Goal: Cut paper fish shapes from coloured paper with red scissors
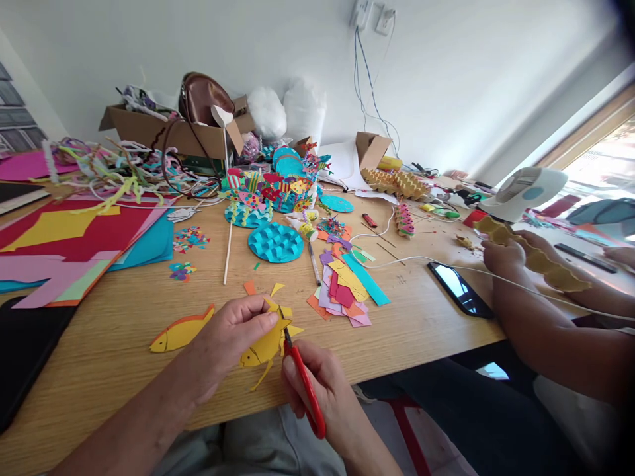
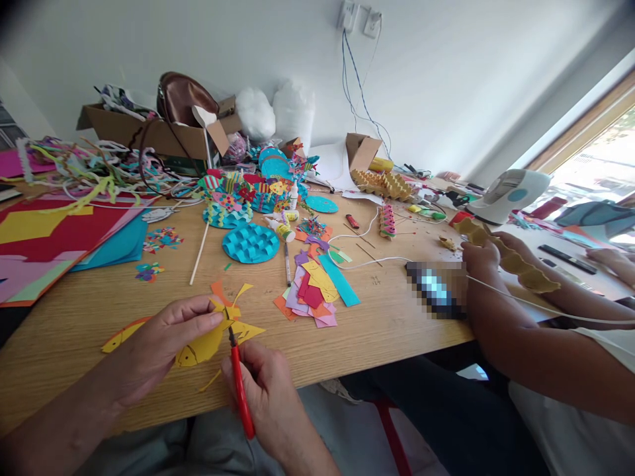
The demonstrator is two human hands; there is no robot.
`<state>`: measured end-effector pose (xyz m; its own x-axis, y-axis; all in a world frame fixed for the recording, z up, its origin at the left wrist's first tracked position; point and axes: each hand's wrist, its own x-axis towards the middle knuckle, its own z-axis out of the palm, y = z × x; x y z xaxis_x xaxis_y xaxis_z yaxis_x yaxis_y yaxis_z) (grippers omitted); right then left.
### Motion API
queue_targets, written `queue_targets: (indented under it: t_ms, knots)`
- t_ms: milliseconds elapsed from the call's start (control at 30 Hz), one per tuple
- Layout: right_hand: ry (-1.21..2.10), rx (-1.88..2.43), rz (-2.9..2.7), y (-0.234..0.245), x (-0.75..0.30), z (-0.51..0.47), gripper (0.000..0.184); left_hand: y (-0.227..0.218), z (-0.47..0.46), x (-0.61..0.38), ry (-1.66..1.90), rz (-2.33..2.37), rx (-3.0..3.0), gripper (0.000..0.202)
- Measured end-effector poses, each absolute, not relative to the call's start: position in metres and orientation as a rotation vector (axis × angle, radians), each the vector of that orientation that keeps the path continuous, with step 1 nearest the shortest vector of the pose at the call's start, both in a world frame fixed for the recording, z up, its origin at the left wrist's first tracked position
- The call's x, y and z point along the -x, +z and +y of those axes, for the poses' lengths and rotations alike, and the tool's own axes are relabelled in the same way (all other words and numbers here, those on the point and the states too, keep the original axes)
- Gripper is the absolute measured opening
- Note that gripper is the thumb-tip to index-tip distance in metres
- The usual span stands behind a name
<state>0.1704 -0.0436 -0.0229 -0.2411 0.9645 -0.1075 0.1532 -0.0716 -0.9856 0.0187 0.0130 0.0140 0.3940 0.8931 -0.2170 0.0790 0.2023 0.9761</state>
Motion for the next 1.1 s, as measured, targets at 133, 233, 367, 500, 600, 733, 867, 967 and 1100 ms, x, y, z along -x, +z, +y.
queue_targets:
  t_ms: [133, 233, 367, 500, 600, 733, 867, 967, 1100]
  knots:
    - [1.399, 1.218, -1.430, -0.020, -0.170, -0.043, 0.044, 0.014, 0.013, -0.021, 0.743, 1.020, -1.244, 0.021]
    - [1.405, 1.219, -1.427, -0.023, -0.171, -0.044, 0.044, 0.015, 0.014, -0.022, 0.740, 1.015, -1.234, 0.021]
    - [1.392, 1.233, -1.450, -0.028, -0.173, -0.044, 0.043, 0.013, 0.015, -0.021, 0.696, 1.005, -1.200, 0.021]
    - [1.409, 1.240, -1.422, -0.026, -0.173, -0.044, 0.043, 0.011, 0.017, -0.019, 0.670, 0.979, -1.172, 0.022]
    - [1.468, 1.244, -1.364, -0.021, -0.172, -0.042, 0.047, 0.012, 0.018, -0.017, 0.667, 0.953, -1.162, 0.022]
    - [1.579, 1.226, -1.306, -0.018, -0.176, -0.039, 0.048, 0.011, 0.021, -0.012, 0.647, 0.983, -1.221, 0.022]
    - [1.605, 1.216, -1.292, -0.010, -0.183, -0.032, 0.047, 0.007, 0.027, -0.006, 0.575, 0.999, -1.405, 0.018]
    - [1.448, 1.197, -1.284, 0.001, -0.185, -0.023, 0.041, 0.006, 0.031, -0.001, 0.521, 1.021, -1.631, 0.014]
    - [1.253, 1.242, -1.409, 0.014, -0.179, -0.007, 0.035, 0.012, 0.030, 0.002, 0.463, 1.111, -1.867, 0.010]
